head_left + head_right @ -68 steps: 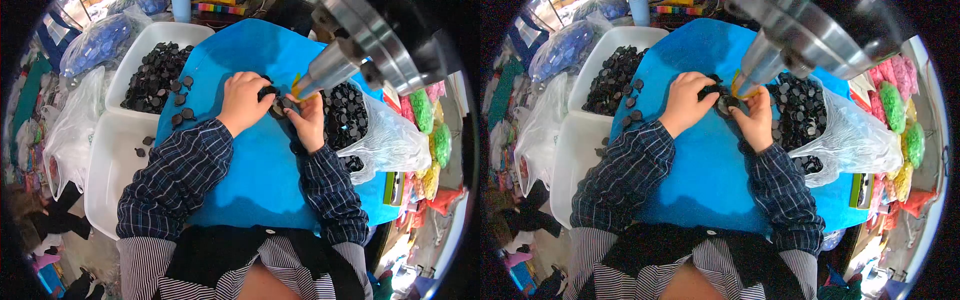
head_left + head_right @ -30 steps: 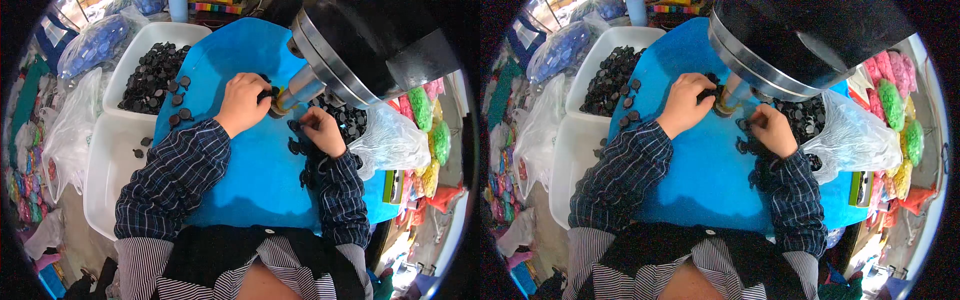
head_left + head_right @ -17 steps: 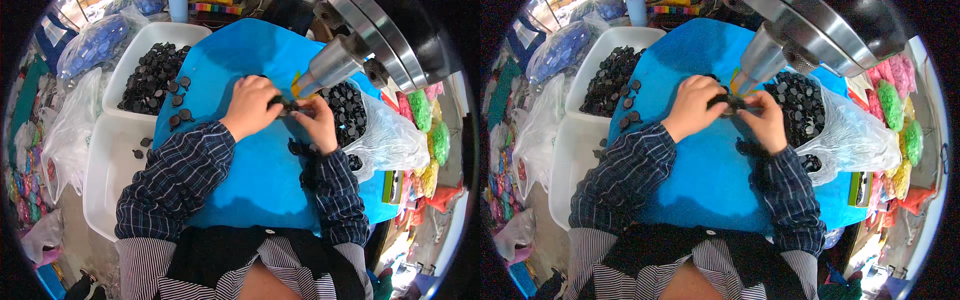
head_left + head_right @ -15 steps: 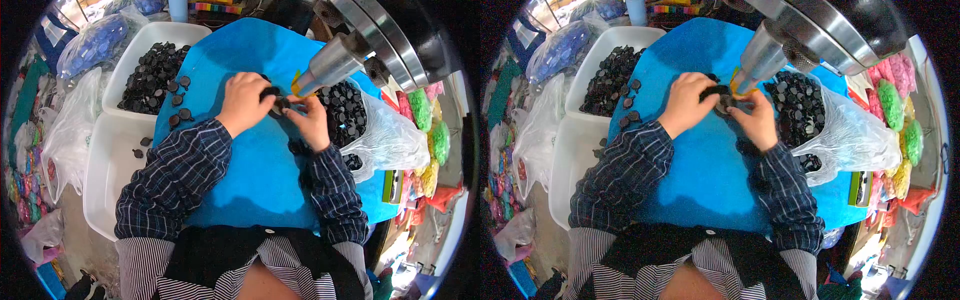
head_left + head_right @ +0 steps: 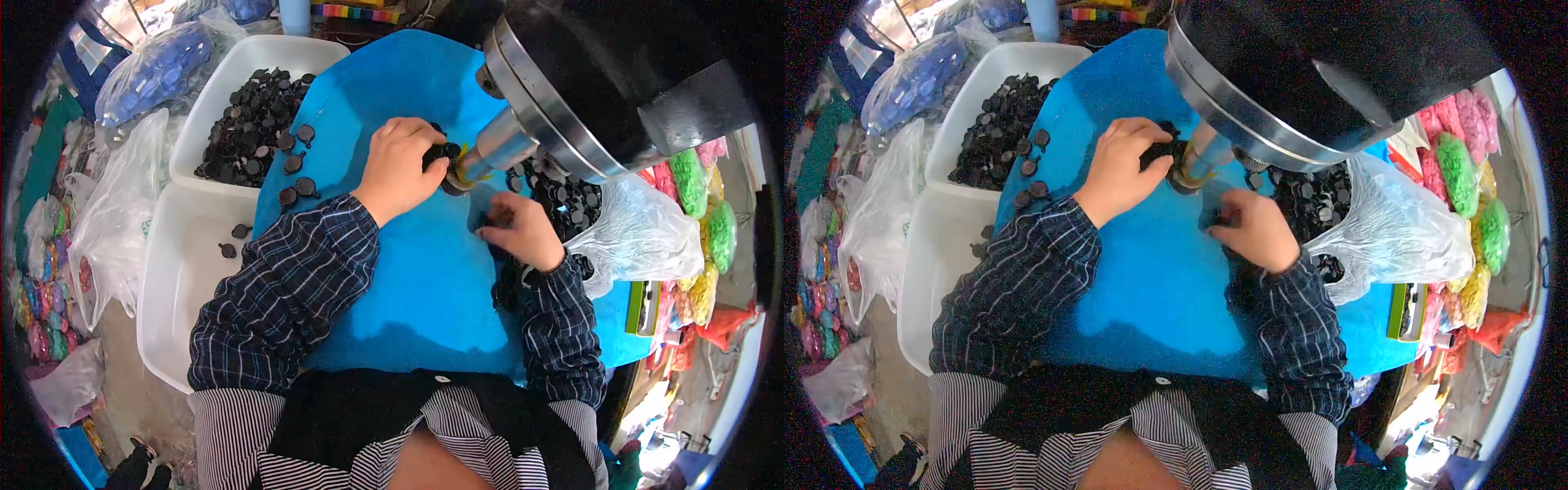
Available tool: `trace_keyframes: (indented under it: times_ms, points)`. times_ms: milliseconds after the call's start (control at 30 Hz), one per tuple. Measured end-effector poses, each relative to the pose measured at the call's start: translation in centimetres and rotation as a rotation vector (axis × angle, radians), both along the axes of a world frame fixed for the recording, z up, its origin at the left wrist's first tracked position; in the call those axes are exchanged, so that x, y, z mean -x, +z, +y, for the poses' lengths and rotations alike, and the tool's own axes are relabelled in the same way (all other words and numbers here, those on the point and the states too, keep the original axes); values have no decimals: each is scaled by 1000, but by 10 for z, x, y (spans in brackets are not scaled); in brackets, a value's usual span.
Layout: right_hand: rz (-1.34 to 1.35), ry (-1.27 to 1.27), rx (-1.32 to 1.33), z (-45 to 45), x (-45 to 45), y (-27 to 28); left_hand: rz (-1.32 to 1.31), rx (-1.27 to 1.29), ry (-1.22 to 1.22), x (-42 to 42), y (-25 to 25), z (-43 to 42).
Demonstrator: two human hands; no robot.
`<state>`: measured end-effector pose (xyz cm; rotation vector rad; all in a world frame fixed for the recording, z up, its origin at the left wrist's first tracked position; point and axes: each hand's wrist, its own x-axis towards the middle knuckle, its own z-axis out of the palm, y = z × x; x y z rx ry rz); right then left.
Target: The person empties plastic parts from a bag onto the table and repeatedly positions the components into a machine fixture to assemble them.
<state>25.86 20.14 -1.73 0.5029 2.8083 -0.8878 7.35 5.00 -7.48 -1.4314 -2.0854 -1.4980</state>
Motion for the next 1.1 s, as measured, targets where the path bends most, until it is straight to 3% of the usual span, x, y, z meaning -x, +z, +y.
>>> trace_keyframes:
  times_ms: [67,100,200,500,567,600,700,867,967,1100]
  points:
    - [279,-151,301,19,-3,-22,4,-22,-41,-1,-1,2]
    - [284,-154,300,22,-1,-26,47,-22,-73,-5,0,6]
    - [713,-246,975,20,12,-35,126,-22,-134,-10,0,10]
    - [626,-195,448,21,19,-35,-14,60,38,-4,3,1]
    - [491,64,-221,22,-3,-7,-2,28,65,-3,3,4]
    - [490,65,-220,16,-8,1,-4,29,67,-3,3,4]
    - [21,250,-368,0,-22,14,-6,20,62,-5,4,6]
    - [208,-51,-24,10,-11,-9,0,41,-63,-5,2,5]
    - [594,-284,313,21,4,-32,141,-23,-112,-13,2,14]
    - [811,-218,317,16,38,-53,59,41,39,-10,7,9]
